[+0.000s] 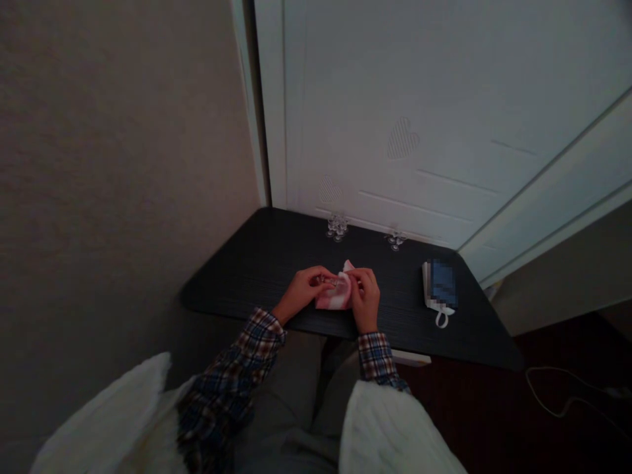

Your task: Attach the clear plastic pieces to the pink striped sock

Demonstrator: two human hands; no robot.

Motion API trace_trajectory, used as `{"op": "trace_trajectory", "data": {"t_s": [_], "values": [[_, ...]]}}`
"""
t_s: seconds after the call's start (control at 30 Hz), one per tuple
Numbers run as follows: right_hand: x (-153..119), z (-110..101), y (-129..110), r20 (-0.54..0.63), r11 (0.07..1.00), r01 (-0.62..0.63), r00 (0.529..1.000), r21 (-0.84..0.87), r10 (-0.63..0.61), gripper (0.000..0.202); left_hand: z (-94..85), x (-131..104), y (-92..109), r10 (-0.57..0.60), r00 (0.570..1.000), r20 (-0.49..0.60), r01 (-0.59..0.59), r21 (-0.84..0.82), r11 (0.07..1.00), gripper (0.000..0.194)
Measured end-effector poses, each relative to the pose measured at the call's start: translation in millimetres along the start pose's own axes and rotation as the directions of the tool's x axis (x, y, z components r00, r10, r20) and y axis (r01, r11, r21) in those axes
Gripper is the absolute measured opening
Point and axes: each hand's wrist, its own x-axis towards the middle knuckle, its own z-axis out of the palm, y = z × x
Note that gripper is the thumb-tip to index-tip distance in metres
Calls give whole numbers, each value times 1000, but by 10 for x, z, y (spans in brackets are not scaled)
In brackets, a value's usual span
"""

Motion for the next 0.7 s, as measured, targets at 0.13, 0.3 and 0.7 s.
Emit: {"op": "trace_trajectory", "data": {"t_s": [0.13, 0.3, 0.7], "values": [[6, 17, 6, 4, 1000, 1, 1000, 4, -1, 19, 6, 1, -25, -3, 1000, -16, 2, -38, 999, 22], [12, 28, 19, 23, 1000, 1, 1000, -4, -1, 20, 9, 7, -28, -5, 999, -32, 3, -79, 997, 22], [-1, 37, -5, 105, 999, 20, 994, -33, -17, 18, -22, 26, 11, -68, 981, -183, 51, -95, 994, 23]]}}
